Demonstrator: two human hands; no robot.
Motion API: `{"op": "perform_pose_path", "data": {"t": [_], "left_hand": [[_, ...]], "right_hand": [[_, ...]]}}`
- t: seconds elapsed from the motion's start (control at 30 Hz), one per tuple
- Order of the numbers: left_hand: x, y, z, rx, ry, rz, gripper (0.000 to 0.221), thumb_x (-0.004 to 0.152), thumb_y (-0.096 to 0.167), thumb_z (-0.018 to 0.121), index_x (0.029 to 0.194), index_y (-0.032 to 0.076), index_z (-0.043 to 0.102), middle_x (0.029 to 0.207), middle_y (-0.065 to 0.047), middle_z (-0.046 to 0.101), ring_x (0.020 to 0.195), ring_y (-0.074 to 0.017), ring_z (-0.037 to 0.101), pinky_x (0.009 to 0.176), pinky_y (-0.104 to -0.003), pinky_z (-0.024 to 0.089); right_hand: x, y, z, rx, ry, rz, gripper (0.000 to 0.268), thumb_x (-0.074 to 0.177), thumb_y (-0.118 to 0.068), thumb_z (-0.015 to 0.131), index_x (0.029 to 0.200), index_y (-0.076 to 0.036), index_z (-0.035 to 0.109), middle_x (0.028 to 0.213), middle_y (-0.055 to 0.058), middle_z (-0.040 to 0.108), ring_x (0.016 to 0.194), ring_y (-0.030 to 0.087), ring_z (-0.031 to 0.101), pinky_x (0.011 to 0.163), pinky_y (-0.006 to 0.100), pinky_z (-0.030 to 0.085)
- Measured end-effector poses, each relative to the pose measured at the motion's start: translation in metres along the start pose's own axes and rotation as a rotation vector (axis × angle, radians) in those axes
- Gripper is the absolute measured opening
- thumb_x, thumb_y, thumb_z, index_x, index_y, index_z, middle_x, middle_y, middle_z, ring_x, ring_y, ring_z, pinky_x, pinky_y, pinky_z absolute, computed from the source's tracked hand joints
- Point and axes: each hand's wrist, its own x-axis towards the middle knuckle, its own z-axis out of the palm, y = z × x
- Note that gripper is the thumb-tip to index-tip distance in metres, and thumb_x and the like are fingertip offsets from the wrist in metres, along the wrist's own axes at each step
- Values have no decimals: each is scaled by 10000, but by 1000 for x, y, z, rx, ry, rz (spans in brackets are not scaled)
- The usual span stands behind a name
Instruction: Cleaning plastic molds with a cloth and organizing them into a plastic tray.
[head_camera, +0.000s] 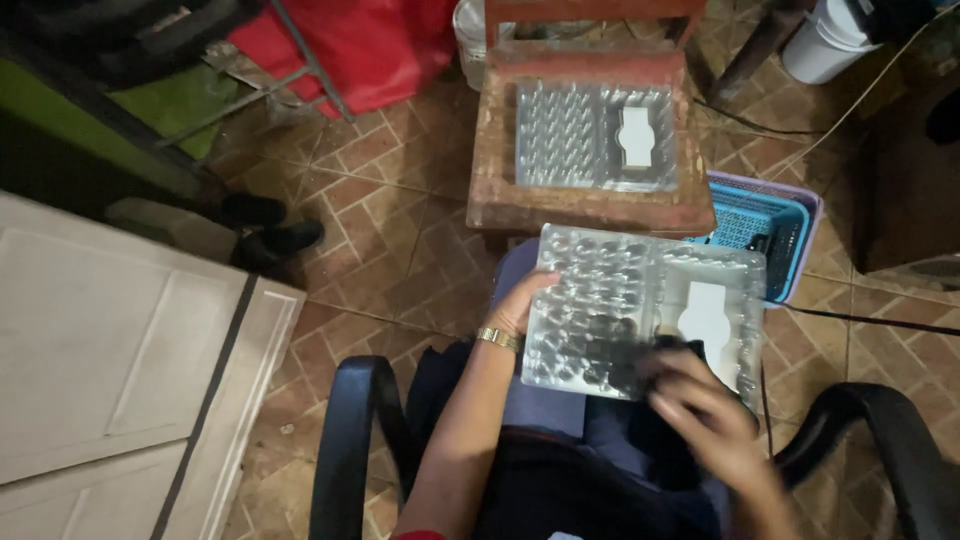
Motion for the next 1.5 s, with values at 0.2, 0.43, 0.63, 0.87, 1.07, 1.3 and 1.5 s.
{"op": "perform_pose_path", "data": {"t": [0.2, 0.43, 0.63, 0.87, 1.07, 1.3, 1.5], "left_hand": [[8, -4, -5, -18, -36, -43, 309, 899, 259, 695, 1156, 88, 677, 1039, -95, 734, 878, -248, 718, 759, -377, 571], [1, 1, 1, 2, 1, -36, 255, 938, 245, 652, 1107, 56, 682, 1034, -116, 728, 863, -266, 716, 752, -380, 569], [-7, 5, 4, 36, 27, -52, 301, 874, 302, 701, 1098, 101, 685, 990, -72, 726, 831, -235, 701, 749, -371, 556], [-9, 5, 14, 6, 166, -62, 254, 811, 272, 744, 1006, 121, 685, 900, -70, 713, 737, -241, 690, 661, -366, 547], [-9, 8, 12, 2, 153, -70, 302, 793, 286, 748, 1040, 129, 673, 934, -68, 712, 778, -250, 690, 704, -378, 546], [5, -7, -4, -64, 100, -61, 316, 825, 267, 729, 1087, 95, 689, 960, -103, 740, 809, -256, 713, 734, -365, 558], [-13, 7, 27, -217, 326, -98, 324, 747, 179, 822, 1033, 42, 757, 905, -186, 760, 815, -282, 747, 772, -432, 616]], "right_hand": [[-48, 1, -8, -35, 126, 196, 141, 885, -100, 676, 1004, -35, 715, 1283, 150, 697, 1263, 249, 639, 1132, 373, 423], [-68, 15, 18, -70, 248, 403, 369, 779, -64, 757, 1145, -54, 796, 1348, 154, 734, 1333, 224, 639, 1195, 360, 398], [0, 41, 113, -536, -166, 136, 646, 941, -289, 677, 1533, -152, 460, 1444, 145, 613, 1260, 325, 629, 1016, 381, 488], [10, 47, 135, -970, -360, 243, 782, 966, -527, 571, 1578, -106, 325, 977, 118, 756, 814, 364, 734, 578, 513, 560], [17, 41, 111, -585, -303, 260, 358, 970, -320, 617, 1285, -158, 566, 1198, 135, 675, 1121, 367, 624, 895, 468, 435], [-38, 84, 10, 69, 330, 576, 353, 985, -278, 683, 694, -196, 500, 725, -91, 386, 710, 55, 364, 670, 230, 271], [-33, 102, -22, -233, 576, 519, 186, 1043, -217, 726, 987, -51, 789, 1070, 187, 748, 1106, 342, 686, 1018, 470, 497]]}}
